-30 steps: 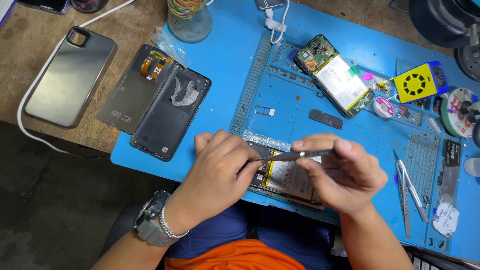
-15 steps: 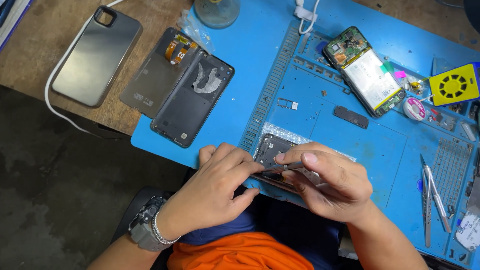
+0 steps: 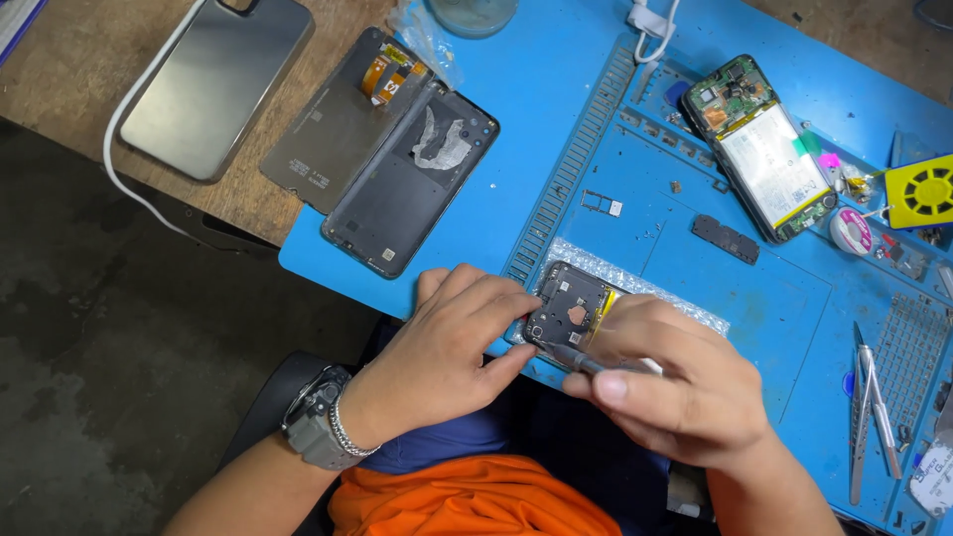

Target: Securing the internal components of a mobile phone by driving screws into the chassis with a precision screwdriver.

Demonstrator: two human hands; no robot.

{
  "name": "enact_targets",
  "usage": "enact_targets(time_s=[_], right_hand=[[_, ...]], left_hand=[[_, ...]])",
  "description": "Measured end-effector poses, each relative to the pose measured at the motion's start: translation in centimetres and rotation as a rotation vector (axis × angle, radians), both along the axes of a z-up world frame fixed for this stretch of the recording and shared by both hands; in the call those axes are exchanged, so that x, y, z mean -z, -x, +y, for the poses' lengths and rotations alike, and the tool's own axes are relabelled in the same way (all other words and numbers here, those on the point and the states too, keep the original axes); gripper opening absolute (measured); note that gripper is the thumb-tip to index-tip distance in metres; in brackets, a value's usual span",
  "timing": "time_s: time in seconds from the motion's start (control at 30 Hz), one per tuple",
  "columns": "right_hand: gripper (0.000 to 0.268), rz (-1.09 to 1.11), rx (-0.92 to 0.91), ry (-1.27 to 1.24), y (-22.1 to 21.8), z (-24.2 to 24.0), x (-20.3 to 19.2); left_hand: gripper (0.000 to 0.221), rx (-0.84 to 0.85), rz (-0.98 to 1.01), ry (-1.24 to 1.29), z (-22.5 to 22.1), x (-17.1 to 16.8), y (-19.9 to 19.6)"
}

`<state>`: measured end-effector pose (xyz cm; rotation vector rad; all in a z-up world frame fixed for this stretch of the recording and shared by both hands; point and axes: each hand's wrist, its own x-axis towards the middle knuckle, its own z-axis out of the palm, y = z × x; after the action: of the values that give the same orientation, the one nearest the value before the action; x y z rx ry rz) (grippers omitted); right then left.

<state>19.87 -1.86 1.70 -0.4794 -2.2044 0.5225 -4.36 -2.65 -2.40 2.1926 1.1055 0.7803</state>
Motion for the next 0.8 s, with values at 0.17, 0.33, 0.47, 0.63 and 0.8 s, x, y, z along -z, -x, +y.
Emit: enact_targets(time_s=[0.17, 0.33, 0.47, 0.63, 0.8], right_hand=[[0.024, -0.011, -0.024, 0.019, 0.2, -0.4, -0.1], [0.026, -0.016, -0.093, 0.100, -0.3, -0.4, 0.1], [0.037, -0.014, 0.013, 0.015, -0.1, -0.3, 0.2], [0.042, -0.010, 0.105, -0.019, 0.0, -0.4, 0.1], [0.047, -0.006, 0.067, 0.003, -0.2, -0.4, 0.3]], left_hand=[[0.030, -0.040, -0.026, -0.073, -0.3, 0.6, -0.4], [0.033, -0.049, -0.036, -0.131, -0.5, 0.5, -0.7], [0.027, -0.067, -0.022, -0.136, -0.5, 0.5, -0.7], [0.027, -0.069, -0.029, -0.143, -0.5, 0.5, -0.8], [0.026, -0.057, -0.019, -0.140, -0.4, 0.4, -0.7]])
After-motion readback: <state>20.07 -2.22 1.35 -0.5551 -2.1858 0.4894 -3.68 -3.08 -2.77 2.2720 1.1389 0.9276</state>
